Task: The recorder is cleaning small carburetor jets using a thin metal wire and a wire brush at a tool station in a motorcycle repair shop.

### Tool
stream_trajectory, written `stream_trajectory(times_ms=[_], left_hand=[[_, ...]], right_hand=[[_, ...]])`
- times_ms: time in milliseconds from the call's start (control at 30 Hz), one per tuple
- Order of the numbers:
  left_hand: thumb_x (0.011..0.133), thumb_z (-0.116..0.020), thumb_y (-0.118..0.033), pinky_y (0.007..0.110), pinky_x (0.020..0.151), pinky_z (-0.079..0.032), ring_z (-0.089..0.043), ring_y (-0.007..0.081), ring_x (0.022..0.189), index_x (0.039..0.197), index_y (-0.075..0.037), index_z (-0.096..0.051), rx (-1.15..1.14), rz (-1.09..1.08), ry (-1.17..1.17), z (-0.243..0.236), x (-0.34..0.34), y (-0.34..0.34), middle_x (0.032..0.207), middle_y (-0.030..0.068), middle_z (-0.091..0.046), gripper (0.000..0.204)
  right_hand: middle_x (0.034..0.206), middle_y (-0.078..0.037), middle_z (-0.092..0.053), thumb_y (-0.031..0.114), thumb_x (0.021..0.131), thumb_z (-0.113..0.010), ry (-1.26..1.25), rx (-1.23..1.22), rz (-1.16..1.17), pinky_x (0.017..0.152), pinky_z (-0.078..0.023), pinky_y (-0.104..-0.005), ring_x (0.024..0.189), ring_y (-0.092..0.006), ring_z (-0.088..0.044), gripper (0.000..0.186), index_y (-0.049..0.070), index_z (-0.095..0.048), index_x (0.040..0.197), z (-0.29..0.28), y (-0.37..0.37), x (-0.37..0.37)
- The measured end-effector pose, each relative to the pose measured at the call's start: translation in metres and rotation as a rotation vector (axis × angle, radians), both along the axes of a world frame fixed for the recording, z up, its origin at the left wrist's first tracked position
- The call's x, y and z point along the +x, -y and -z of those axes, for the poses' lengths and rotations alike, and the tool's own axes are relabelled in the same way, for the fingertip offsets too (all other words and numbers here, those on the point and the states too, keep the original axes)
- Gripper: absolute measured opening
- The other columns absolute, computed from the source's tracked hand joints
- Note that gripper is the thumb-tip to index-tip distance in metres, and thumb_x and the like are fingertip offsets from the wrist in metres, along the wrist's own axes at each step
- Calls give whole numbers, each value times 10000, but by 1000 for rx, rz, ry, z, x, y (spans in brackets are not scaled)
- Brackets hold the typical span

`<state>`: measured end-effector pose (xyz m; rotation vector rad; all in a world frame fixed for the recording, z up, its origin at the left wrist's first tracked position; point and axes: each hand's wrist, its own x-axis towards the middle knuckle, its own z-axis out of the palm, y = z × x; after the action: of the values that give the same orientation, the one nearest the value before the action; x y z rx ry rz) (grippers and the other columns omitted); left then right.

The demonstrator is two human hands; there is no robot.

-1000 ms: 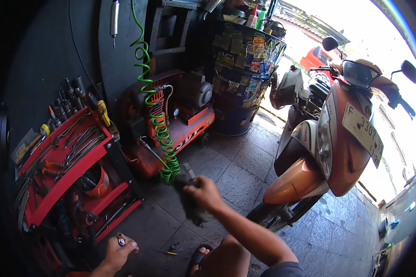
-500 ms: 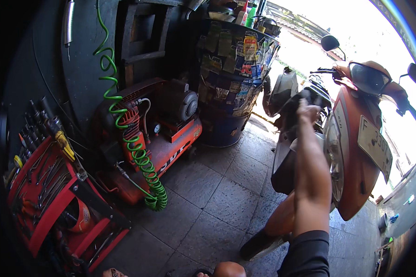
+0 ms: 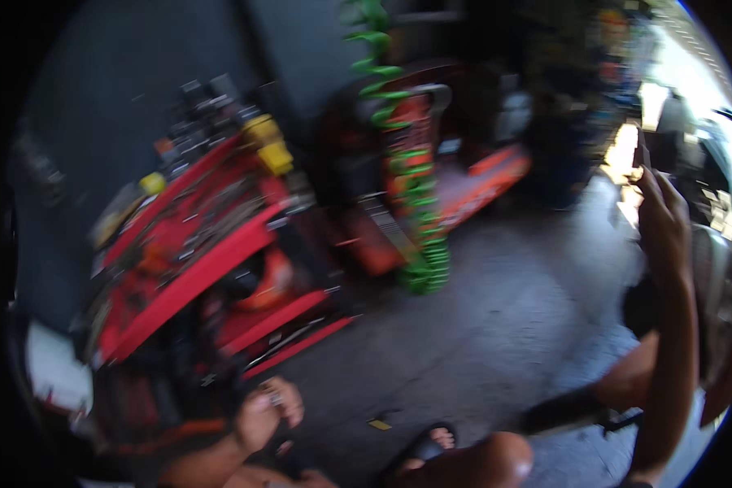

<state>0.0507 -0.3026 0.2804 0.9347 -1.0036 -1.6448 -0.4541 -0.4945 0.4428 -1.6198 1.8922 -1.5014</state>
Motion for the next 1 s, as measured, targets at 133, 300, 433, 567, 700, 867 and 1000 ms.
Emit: stream_trajectory(times_ms=[133,300,433,567,700,867,1000], left_hand=[[952,-391,-242,283,727,-412,-458,122,759,961,-34,-474,-98,-87,181,-25,9,-29,846,48,-486,225],[1015,-441,-181,270,766,-425,-479,107,840,1175,-23,-494,-232,-115,325,-46,42,-74,932,54,-520,231],[1013,-452,-192,265,767,-435,-497,107,851,1178,-12,-498,-233,-163,269,-52,51,-98,953,64,-543,248],[1021,-443,-232,266,770,-443,-509,109,860,1187,-7,-501,-104,-116,61,-50,59,-112,971,74,-564,286],[1005,-415,-181,273,798,-427,-499,109,869,1177,-19,-519,-149,-121,159,-44,72,-124,958,59,-547,258],[980,-415,-167,278,812,-408,-477,117,879,1167,-10,-517,-194,-117,278,-56,72,-127,975,71,-524,264],[952,-435,-184,303,811,-403,-465,137,871,1150,-3,-516,-253,-68,282,-55,73,-126,979,87,-515,280]], right_hand=[[525,72,-378,377,985,-513,185,477,-330,391,-266,-232,426,-44,-350,418,120,-496,656,84,-74,102],[1137,-113,-591,300,975,-537,810,723,-756,919,-456,-374,989,-192,-569,365,-23,-621,1124,92,-165,229],[1172,-197,-603,411,890,-633,1024,1124,-900,978,-415,-411,1080,-273,-569,580,-73,-563,1202,86,-219,277],[1008,-164,-611,419,952,-541,935,987,-1258,755,-465,-309,848,-218,-586,450,-27,-595,963,113,-244,300],[862,-126,-650,392,988,-510,535,670,-1370,599,-476,-253,627,-132,-600,431,-17,-643,958,102,-251,320],[738,-56,-573,127,836,-719,351,360,-1273,597,-436,-313,671,-116,-508,216,17,-537,805,107,-271,333],[706,-23,-536,60,813,-741,535,593,-1071,563,-407,-270,629,-83,-477,222,44,-519,803,91,-282,342]])
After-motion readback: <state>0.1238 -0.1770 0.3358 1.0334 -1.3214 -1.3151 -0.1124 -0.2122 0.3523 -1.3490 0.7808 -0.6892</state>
